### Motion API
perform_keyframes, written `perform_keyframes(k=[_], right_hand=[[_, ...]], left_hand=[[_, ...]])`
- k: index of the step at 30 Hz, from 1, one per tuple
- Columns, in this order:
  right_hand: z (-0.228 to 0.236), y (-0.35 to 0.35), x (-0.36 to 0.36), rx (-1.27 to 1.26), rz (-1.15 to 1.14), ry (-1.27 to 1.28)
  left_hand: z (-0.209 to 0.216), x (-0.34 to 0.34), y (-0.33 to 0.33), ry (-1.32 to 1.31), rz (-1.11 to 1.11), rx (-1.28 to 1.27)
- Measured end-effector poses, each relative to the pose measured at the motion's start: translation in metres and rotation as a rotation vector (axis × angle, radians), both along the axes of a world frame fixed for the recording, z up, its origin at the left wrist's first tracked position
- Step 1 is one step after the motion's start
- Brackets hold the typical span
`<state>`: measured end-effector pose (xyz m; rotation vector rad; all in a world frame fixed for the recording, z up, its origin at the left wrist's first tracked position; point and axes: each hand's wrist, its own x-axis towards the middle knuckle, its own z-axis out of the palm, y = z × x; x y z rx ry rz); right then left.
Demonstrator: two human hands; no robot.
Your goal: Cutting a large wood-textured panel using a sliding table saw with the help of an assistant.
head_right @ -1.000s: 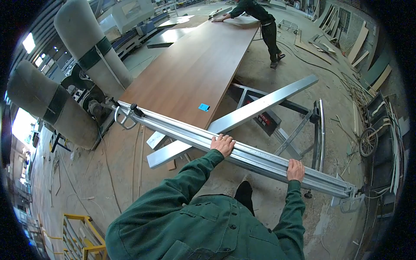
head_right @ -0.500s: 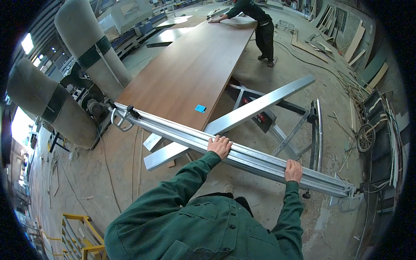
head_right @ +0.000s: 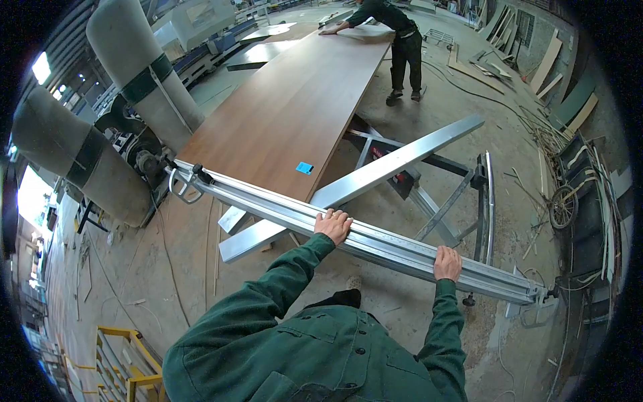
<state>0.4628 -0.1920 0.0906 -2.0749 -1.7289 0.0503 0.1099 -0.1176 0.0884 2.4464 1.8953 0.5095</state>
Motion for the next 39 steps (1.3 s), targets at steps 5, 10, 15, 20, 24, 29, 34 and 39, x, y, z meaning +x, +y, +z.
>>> perform_keyframes(k=[5,10,15,20,24,29,34,39], right_hand=[[-0.002,-0.016,-0.004,0.021,-0.005,-0.009],[0.008,-0.055,-0.017,-0.001,-0.001,0.017],[0.008,-0.086,-0.024,0.001,-0.009,-0.002],[0.007,-0.101,-0.030,-0.002,-0.006,0.011],[0.003,-0.117,-0.034,0.014,0.000,0.001],[0.004,-0.143,-0.040,0.009,-0.005,0.002],[0.004,-0.171,-0.047,0.008,-0.005,0.017],[0.007,-0.195,-0.053,-0.007,-0.010,0.014]], left_hand=[[0.000,-0.005,-0.017,0.002,-0.003,0.012],[0.003,-0.015,-0.056,0.032,-0.014,0.000],[0.007,-0.025,-0.086,-0.030,-0.045,-0.082],[0.005,-0.032,-0.100,-0.022,-0.052,-0.056],[0.003,-0.036,-0.118,-0.022,-0.054,-0.055],[0.012,-0.040,-0.147,-0.049,-0.039,-0.069],[0.009,-0.047,-0.172,-0.032,-0.033,-0.074],[0.009,-0.052,-0.194,-0.021,-0.036,-0.081]])
